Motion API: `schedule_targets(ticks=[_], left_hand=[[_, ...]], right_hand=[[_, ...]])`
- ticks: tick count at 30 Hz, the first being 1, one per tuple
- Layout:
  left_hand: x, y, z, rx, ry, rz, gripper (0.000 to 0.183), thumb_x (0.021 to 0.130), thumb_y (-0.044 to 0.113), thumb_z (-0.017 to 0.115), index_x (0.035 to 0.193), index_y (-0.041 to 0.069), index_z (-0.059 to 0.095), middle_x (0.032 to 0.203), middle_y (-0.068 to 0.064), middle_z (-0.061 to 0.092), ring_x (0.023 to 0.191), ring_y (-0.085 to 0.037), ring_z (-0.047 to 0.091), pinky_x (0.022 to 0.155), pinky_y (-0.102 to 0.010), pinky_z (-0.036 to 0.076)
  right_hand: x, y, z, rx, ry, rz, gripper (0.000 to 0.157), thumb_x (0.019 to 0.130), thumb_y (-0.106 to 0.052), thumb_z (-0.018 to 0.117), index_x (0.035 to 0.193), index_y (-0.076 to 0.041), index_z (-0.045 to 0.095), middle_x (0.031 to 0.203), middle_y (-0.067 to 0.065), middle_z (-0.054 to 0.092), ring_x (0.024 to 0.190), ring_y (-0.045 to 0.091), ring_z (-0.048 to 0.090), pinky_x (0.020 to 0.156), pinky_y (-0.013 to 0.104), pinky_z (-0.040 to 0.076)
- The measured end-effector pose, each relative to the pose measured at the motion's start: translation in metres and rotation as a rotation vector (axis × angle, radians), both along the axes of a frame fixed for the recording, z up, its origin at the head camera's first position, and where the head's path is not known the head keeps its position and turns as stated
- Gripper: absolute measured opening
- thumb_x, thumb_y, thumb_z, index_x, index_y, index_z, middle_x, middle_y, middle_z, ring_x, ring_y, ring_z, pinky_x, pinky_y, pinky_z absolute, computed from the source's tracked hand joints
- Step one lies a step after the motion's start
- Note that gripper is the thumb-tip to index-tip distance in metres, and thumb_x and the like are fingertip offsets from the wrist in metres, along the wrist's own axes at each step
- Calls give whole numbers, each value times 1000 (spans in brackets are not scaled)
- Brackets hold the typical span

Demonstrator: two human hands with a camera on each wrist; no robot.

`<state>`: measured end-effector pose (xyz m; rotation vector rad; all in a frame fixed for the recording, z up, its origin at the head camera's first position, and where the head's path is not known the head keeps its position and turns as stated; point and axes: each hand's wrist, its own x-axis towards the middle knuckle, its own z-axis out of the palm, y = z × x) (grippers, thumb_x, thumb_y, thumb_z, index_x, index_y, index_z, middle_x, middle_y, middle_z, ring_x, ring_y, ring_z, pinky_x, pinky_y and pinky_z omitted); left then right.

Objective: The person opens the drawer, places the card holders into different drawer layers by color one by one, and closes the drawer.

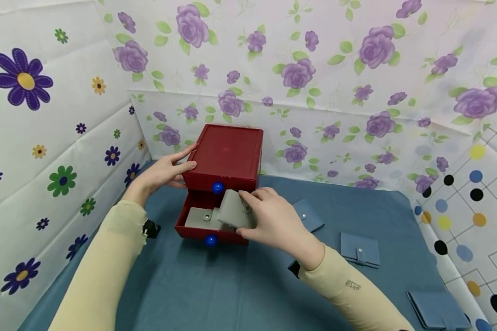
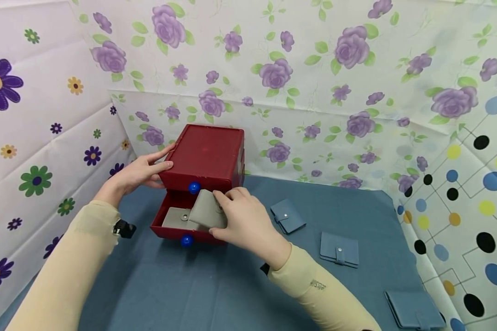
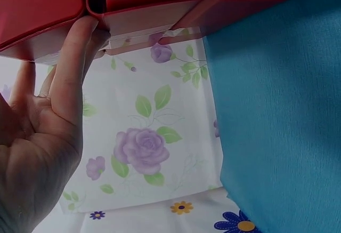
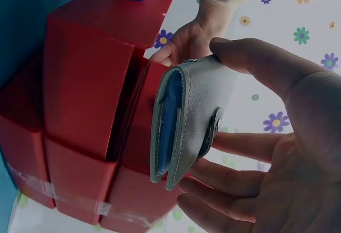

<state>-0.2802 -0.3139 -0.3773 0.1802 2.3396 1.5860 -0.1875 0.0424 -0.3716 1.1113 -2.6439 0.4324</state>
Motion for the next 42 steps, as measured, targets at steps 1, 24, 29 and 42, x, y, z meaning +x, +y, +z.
schedule_targets(ticks=[1, 24, 29, 42], left_hand=[[0, 0, 0, 2, 0, 0, 76, 107, 51, 63, 168, 52, 18, 179, -12, 8, 124, -46, 67, 98, -59, 57], [-3, 1, -3, 48, -7, 4, 74, 108, 50, 63, 168, 52, 20, 178, -12, 10, 127, -43, 67, 96, -58, 58], [0, 0, -4, 46, -19, -1, 75, 108, 50, 63, 169, 51, 19, 177, -16, 16, 124, -42, 68, 98, -60, 57], [1, -3, -1, 37, -11, -3, 73, 108, 50, 62, 168, 52, 19, 177, -15, 12, 125, -42, 68, 97, -58, 58]], right_hand=[[-1, -3, 0, 2, 1, 10, 82, 83, -47, 93, 149, -8, 64, 125, 11, 69, 122, 29, 61, 91, 39, 60], [-8, -62, -25, 6, 11, 17, 84, 82, -49, 93, 148, -8, 62, 136, 7, 70, 123, 26, 59, 102, 37, 56], [-8, -66, -30, 36, 5, 38, 75, 85, -49, 91, 145, -11, 68, 132, 6, 73, 119, 26, 61, 99, 36, 57], [-16, -81, -25, 109, -6, 93, 74, 89, -52, 86, 148, -13, 66, 135, 6, 73, 120, 26, 62, 101, 34, 56]])
